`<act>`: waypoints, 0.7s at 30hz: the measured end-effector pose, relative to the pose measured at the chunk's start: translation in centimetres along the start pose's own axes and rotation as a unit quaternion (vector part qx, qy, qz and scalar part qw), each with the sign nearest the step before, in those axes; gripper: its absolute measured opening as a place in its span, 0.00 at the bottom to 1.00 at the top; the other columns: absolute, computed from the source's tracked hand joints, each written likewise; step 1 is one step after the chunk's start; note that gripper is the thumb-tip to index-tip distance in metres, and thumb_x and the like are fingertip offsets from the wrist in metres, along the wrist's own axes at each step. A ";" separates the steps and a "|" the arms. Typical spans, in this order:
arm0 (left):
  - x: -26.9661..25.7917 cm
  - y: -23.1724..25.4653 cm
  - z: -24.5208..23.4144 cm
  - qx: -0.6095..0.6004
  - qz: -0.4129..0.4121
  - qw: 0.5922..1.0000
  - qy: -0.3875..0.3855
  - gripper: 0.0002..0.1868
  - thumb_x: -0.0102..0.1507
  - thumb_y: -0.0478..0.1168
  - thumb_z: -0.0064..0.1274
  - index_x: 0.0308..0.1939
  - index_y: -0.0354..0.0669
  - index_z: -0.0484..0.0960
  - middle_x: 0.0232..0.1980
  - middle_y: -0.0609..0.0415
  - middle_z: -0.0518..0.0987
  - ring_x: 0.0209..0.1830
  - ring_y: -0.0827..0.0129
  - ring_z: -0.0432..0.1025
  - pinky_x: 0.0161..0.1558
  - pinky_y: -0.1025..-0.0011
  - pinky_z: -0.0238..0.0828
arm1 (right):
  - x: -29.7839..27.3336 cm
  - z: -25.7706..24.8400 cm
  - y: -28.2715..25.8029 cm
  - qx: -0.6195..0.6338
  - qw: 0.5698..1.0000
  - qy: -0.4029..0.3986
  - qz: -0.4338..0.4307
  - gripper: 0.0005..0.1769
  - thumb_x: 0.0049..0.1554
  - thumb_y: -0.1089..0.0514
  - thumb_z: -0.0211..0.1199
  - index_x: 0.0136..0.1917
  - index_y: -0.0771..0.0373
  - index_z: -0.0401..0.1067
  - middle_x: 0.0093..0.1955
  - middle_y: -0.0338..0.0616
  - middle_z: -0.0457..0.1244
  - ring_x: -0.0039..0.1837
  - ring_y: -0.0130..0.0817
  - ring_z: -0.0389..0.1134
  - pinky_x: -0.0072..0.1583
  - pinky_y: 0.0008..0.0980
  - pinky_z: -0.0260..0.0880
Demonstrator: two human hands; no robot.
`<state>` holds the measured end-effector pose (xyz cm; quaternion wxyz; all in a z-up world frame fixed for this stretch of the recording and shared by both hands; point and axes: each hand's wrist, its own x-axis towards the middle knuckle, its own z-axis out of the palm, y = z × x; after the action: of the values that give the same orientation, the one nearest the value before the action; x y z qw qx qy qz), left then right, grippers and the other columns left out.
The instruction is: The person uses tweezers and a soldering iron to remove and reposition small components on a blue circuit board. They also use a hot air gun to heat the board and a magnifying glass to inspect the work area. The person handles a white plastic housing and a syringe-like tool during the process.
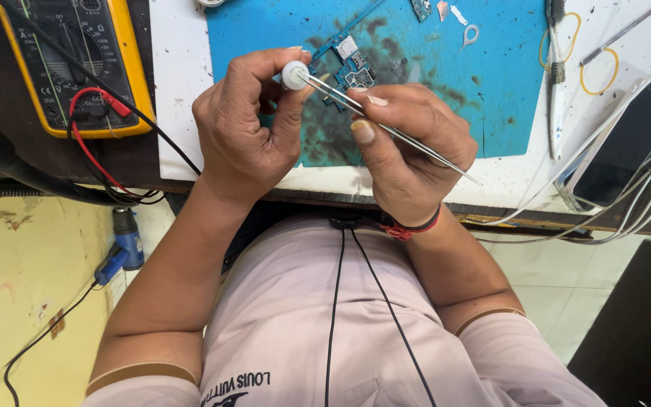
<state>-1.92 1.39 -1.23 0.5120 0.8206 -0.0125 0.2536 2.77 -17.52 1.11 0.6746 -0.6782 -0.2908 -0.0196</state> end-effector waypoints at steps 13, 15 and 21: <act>0.7 0.7 0.0 0.023 0.005 0.999 0.024 0.11 0.77 0.36 0.59 0.60 0.37 0.75 0.53 0.52 0.85 0.33 0.74 0.80 0.35 0.78 0.76 | -0.4 -0.4 -0.2 0.053 0.998 0.027 0.028 0.11 0.65 0.69 0.70 0.60 0.64 0.77 0.54 0.52 0.71 0.50 0.30 0.71 0.52 0.25 0.72; 1.7 1.1 -0.3 0.073 0.020 0.997 0.022 0.13 0.75 0.36 0.58 0.61 0.35 0.76 0.51 0.49 0.84 0.33 0.69 0.78 0.36 0.72 0.75 | -0.9 -0.8 -0.1 0.106 0.990 0.060 0.063 0.10 0.65 0.67 0.69 0.61 0.64 0.77 0.54 0.51 0.71 0.50 0.30 0.72 0.52 0.25 0.73; 4.4 -0.4 -1.9 0.329 0.096 0.940 -0.003 0.07 0.71 0.37 0.53 0.50 0.37 0.78 0.42 0.45 0.77 0.44 0.49 0.71 0.52 0.52 0.59 | -2.3 -3.5 1.0 0.103 0.977 0.119 0.147 0.10 0.66 0.66 0.69 0.61 0.67 0.78 0.49 0.51 0.71 0.47 0.31 0.73 0.51 0.27 0.74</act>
<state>1.21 4.23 0.98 0.1871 0.9388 -0.0081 0.2891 2.57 -21.51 -0.42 0.7658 -0.6336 -0.1059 0.0296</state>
